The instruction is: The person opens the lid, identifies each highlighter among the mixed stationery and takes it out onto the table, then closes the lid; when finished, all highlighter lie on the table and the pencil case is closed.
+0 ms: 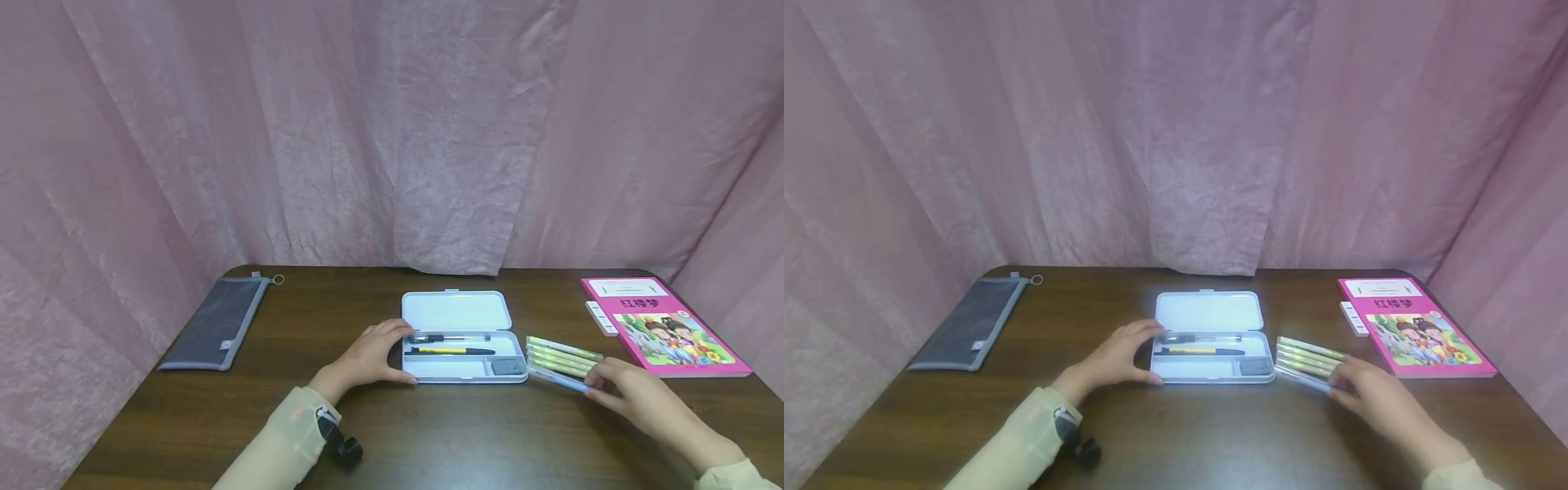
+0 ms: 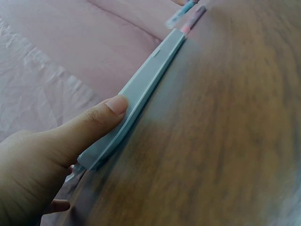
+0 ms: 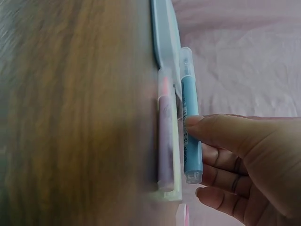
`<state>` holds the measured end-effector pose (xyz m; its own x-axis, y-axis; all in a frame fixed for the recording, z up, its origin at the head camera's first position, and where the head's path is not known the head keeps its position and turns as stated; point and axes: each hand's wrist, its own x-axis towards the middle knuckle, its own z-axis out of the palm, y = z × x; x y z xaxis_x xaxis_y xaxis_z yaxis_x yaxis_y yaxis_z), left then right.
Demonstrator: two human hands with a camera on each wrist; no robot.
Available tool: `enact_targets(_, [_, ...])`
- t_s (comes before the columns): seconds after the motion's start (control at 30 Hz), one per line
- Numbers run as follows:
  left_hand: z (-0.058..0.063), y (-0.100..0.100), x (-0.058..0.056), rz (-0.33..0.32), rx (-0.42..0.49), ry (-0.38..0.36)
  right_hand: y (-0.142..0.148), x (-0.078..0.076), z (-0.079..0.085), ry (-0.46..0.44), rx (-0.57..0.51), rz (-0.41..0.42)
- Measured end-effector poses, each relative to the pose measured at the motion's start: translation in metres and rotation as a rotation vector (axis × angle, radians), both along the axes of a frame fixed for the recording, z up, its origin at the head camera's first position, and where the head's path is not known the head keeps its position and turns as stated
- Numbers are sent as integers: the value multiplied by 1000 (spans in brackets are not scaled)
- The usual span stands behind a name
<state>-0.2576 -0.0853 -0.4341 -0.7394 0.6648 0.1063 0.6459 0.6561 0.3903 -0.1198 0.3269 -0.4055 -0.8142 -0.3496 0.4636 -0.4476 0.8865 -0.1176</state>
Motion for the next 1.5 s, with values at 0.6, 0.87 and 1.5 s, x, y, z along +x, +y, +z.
enact_targets(0.6, [-1,0,0,-6,-2,10,5,-2,-11,-83,50,-52])
enact_targets(0.87, [-1,-1,-1,-5,-5,7,4,-2,-11,-99,74,-66])
enact_targets(1.5, [0,0,0,5,-8,-16,3,-1,-10,-110,101,-101])
